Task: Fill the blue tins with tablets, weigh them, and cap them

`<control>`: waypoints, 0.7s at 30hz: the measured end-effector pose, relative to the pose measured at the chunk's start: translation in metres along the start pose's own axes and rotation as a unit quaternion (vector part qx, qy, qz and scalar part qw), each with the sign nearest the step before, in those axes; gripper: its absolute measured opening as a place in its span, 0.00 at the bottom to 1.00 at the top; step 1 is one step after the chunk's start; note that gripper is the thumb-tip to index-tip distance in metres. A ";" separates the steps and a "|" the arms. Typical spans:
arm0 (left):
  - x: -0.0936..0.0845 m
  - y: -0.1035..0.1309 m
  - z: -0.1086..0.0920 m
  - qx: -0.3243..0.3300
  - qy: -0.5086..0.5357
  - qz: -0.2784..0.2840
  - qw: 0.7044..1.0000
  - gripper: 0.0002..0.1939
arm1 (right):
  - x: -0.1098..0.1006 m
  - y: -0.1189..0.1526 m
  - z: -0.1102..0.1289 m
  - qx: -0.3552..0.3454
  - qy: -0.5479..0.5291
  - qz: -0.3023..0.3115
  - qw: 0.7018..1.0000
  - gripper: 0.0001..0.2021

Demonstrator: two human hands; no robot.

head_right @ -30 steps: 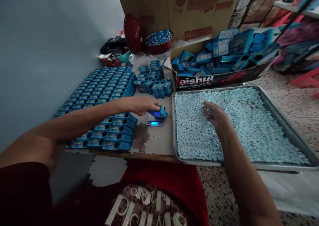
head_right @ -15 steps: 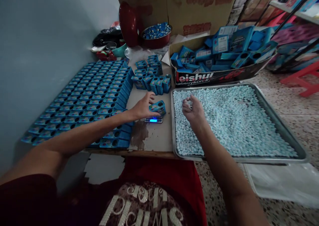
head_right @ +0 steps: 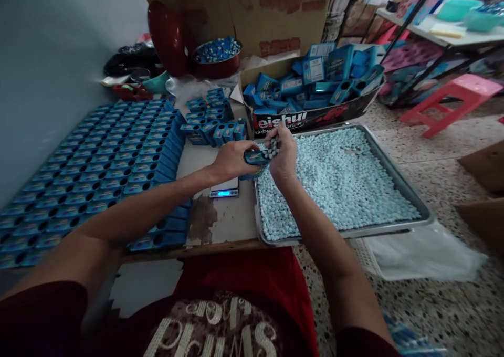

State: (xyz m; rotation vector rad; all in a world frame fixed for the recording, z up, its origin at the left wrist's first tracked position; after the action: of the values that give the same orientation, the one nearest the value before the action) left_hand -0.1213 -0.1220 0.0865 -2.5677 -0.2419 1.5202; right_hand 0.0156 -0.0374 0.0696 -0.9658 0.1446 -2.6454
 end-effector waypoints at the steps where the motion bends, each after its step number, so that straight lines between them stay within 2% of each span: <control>1: 0.003 -0.003 -0.004 -0.001 0.000 0.001 1.000 0.24 | -0.003 0.002 0.004 -0.012 0.008 -0.003 1.000 0.28; 5: 0.008 -0.012 -0.015 0.008 0.010 0.006 1.000 0.24 | -0.006 0.007 0.018 -0.033 0.014 -0.014 0.999 0.28; 8: 0.010 -0.016 -0.021 0.022 0.002 0.011 1.000 0.22 | -0.011 0.004 0.023 -0.013 -0.004 -0.009 1.000 0.27; 10: 0.011 -0.018 -0.025 0.038 -0.017 0.009 0.999 0.20 | -0.022 -0.004 0.024 0.001 -0.024 -0.015 1.000 0.27; 13: 0.010 -0.019 -0.030 0.051 -0.027 0.012 0.998 0.18 | -0.051 -0.024 0.026 0.035 -0.062 -0.035 0.997 0.26; 16: 0.003 -0.019 -0.026 0.011 0.010 0.030 0.999 0.20 | -0.089 -0.039 0.029 0.103 -0.067 -0.089 0.988 0.25; 19: -0.012 -0.013 -0.009 -0.024 0.066 0.053 0.996 0.21 | -0.121 -0.034 0.033 0.134 0.012 -0.135 0.982 0.23; 21: -0.026 -0.004 0.009 -0.035 0.095 0.050 0.994 0.20 | -0.136 -0.020 0.035 0.117 0.130 -0.086 0.981 0.21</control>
State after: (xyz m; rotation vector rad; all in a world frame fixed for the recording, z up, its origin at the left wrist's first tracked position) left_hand -0.1419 -0.1235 0.1052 -2.7971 -0.1500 1.3054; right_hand 0.1307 0.0265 0.0177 -0.5790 -0.1956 -2.8560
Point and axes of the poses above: each hand's wrist, its own y-axis away from the middle knuckle, its own x-axis out of the palm, z = x × y, the point moved 1 cm from there along -y, towards the middle knuckle, and after that the axes turned 2 degrees about -x, right-handed, at the moved point
